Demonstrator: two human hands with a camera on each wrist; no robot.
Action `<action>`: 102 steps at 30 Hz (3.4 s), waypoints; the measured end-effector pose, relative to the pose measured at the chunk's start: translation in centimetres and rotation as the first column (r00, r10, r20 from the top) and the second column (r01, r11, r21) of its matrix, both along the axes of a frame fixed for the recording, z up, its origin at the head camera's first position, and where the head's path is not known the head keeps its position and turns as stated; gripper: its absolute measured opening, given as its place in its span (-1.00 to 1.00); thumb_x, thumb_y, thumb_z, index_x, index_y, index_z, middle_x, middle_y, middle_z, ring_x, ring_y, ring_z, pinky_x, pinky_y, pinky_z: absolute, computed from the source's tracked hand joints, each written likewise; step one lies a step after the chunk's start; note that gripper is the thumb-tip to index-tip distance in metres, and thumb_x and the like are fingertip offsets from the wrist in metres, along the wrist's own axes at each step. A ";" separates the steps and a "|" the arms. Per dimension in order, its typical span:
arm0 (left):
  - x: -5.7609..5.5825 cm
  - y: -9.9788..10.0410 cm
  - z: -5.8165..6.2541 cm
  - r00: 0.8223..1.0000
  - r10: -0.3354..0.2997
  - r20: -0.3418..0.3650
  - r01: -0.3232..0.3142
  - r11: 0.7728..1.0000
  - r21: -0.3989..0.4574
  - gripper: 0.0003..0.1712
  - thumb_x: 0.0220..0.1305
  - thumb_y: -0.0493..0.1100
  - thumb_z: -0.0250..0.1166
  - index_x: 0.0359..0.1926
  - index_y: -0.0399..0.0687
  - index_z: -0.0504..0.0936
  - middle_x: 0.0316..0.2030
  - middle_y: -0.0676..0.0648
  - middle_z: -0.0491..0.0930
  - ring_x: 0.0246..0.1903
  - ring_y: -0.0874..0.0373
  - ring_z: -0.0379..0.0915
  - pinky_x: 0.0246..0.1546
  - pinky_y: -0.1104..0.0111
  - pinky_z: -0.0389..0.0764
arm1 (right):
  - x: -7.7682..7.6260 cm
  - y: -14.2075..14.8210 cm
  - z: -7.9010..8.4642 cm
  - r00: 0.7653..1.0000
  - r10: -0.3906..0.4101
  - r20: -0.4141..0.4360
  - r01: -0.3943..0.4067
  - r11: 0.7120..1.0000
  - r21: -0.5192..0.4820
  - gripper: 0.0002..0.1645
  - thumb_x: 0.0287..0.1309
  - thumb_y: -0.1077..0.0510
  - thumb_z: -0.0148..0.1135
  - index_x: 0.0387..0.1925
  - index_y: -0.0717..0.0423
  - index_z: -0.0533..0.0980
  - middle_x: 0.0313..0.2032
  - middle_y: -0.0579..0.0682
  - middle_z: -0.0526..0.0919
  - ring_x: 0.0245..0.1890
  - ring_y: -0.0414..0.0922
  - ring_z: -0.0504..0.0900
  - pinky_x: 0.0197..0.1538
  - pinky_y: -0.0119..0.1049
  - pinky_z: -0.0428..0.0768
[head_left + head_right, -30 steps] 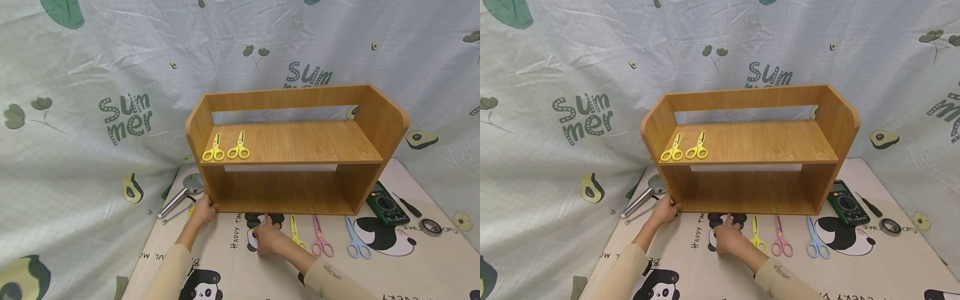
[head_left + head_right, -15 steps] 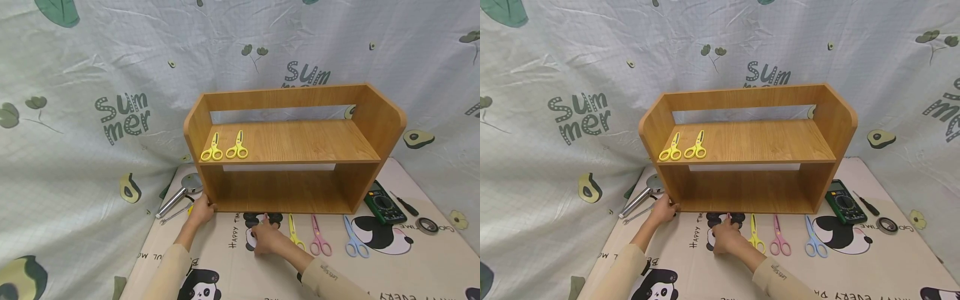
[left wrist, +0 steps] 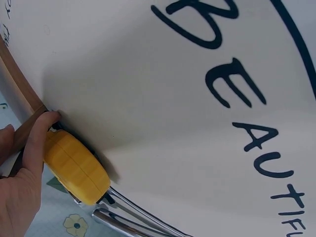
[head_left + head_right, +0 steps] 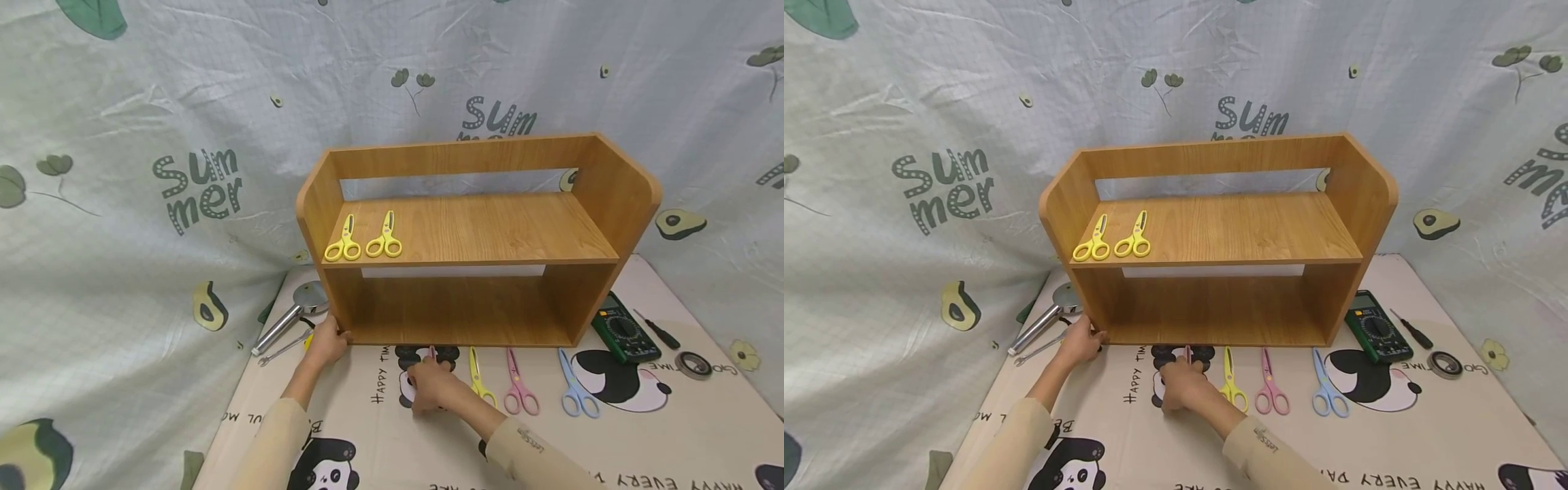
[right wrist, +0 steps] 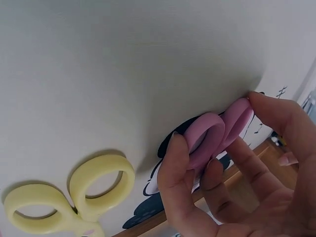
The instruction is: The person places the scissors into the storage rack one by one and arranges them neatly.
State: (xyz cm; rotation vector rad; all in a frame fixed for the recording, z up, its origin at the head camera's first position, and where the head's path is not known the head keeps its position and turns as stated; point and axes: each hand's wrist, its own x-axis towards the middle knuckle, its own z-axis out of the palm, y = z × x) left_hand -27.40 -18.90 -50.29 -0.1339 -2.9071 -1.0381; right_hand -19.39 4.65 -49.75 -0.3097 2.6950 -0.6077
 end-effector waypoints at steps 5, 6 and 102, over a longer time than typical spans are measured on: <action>0.0 0.0 0.2 1.000 -0.001 0.023 0.001 1.000 0.000 -0.63 0.35 -0.35 0.24 0.11 -0.48 0.44 -0.01 -0.49 0.68 0.07 -0.33 0.63 0.06 -0.06 0.64 | 0.0 0.0 -0.1 1.000 -0.004 -0.010 0.004 1.000 0.004 -0.60 -0.24 0.14 0.71 -0.37 0.05 0.62 -0.20 0.13 0.56 -0.12 0.19 0.47 -0.17 0.01 0.60; 0.0 0.0 0.2 0.999 0.000 0.036 0.000 1.000 0.001 -0.62 0.36 -0.35 0.24 0.12 -0.49 0.43 0.02 -0.50 0.66 0.09 -0.33 0.63 0.07 -0.06 0.64 | 0.1 0.0 -0.1 1.000 -0.006 -0.010 0.006 1.000 0.000 -0.61 -0.24 0.14 0.71 -0.38 0.05 0.61 -0.20 0.12 0.55 -0.12 0.19 0.47 -0.19 0.00 0.60; 0.2 -0.3 0.0 1.000 -0.023 -0.008 0.023 0.999 0.032 -0.53 0.34 -0.40 0.25 0.22 -0.45 0.38 0.12 -0.51 0.62 0.17 -0.38 0.58 0.19 -0.13 0.59 | -9.5 2.5 29.4 0.992 0.104 0.077 -0.110 0.991 0.079 -0.80 0.08 0.12 0.36 -0.29 0.04 0.50 -0.31 0.02 0.78 -0.41 -0.12 0.56 -0.39 -0.19 0.71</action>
